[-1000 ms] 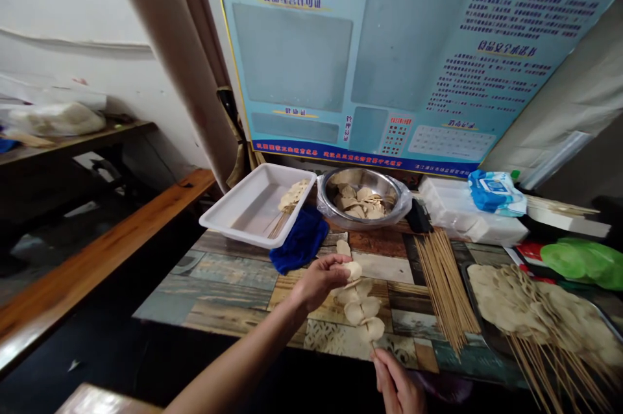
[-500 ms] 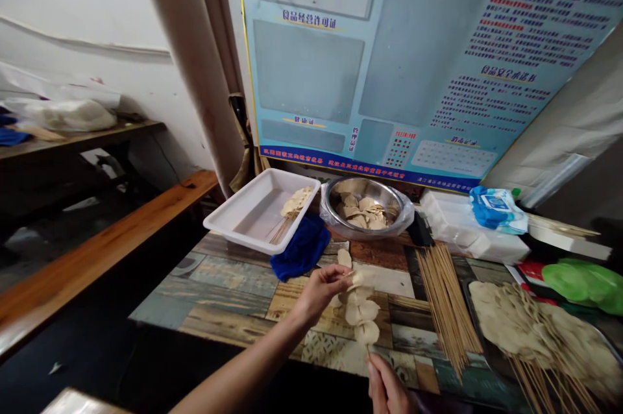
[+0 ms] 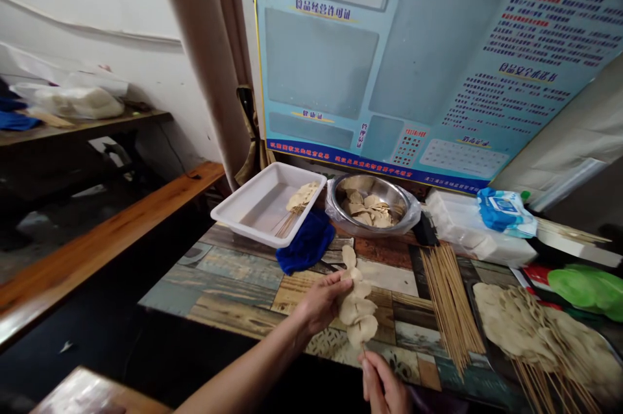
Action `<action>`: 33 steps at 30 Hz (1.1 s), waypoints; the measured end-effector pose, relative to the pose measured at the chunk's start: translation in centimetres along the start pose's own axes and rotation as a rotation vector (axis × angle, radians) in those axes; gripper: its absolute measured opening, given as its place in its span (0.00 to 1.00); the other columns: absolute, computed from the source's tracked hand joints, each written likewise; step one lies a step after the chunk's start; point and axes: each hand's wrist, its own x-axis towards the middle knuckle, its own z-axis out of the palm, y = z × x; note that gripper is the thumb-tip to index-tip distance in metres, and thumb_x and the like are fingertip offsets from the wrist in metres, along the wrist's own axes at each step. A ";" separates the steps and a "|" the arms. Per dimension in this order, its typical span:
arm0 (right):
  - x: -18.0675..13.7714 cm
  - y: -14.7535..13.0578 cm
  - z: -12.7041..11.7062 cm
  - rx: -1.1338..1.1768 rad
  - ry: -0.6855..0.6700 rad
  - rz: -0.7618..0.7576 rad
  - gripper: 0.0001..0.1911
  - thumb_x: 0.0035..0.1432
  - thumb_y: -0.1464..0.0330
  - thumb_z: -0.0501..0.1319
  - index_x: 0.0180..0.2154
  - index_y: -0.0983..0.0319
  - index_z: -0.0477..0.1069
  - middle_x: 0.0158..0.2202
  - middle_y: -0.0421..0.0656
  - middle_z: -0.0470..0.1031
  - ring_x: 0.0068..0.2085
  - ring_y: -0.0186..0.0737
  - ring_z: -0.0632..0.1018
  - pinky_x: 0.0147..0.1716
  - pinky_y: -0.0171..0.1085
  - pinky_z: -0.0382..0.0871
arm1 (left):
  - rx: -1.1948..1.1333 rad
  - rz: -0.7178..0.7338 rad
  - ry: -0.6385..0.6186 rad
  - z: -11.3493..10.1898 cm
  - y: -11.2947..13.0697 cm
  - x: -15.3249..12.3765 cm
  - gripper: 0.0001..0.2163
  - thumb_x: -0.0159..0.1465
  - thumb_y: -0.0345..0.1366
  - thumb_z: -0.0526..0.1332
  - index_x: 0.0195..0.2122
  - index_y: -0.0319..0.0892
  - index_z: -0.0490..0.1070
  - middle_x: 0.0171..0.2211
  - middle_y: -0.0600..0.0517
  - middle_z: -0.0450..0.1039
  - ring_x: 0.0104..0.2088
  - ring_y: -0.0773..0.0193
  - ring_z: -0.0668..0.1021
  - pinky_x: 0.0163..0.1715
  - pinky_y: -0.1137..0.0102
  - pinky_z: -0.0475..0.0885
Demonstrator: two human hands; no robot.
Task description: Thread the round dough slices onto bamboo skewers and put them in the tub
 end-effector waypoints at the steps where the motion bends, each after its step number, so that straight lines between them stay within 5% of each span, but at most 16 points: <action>1: 0.0 -0.1 -0.1 0.009 -0.027 0.015 0.27 0.57 0.47 0.53 0.31 0.63 0.77 0.13 0.36 0.64 0.15 0.31 0.67 0.17 0.28 0.63 | -0.009 -0.014 0.006 -0.1 -0.2 0.0 0.11 0.51 0.34 0.69 0.33 0.35 0.75 0.29 0.48 0.76 0.27 0.68 0.76 0.32 0.74 0.69; 8: 0.5 -1.0 -0.5 0.096 -0.185 0.063 0.24 0.59 0.50 0.51 0.32 0.63 0.73 0.15 0.32 0.55 0.18 0.30 0.62 0.20 0.29 0.59 | 0.004 -0.042 0.041 -0.8 -0.5 -0.3 0.14 0.51 0.36 0.69 0.37 0.37 0.73 0.31 0.48 0.75 0.29 0.67 0.76 0.32 0.73 0.69; 12: 1.1 -1.9 -1.1 0.157 -0.282 0.111 0.24 0.60 0.50 0.51 0.34 0.63 0.72 0.17 0.32 0.55 0.19 0.30 0.61 0.20 0.28 0.59 | 0.151 -0.110 -0.052 -1.1 -0.8 -1.3 0.19 0.50 0.39 0.69 0.42 0.40 0.73 0.37 0.47 0.74 0.33 0.64 0.76 0.33 0.70 0.70; 19: 0.9 -2.1 -0.9 0.004 -0.198 0.015 0.23 0.61 0.52 0.50 0.32 0.63 0.73 0.17 0.34 0.59 0.20 0.31 0.65 0.23 0.28 0.62 | 0.435 -0.136 -0.035 -2.5 -0.7 -1.7 0.17 0.47 0.44 0.70 0.30 0.35 0.75 0.24 0.51 0.73 0.23 0.68 0.72 0.26 0.73 0.66; 33: 0.8 -2.8 -0.1 -0.049 -0.245 -0.050 0.22 0.64 0.56 0.48 0.34 0.63 0.73 0.17 0.34 0.60 0.20 0.31 0.67 0.23 0.27 0.63 | 0.243 -0.135 -0.019 -3.1 -0.8 -2.4 0.18 0.45 0.39 0.72 0.35 0.36 0.74 0.30 0.49 0.74 0.27 0.67 0.74 0.26 0.74 0.67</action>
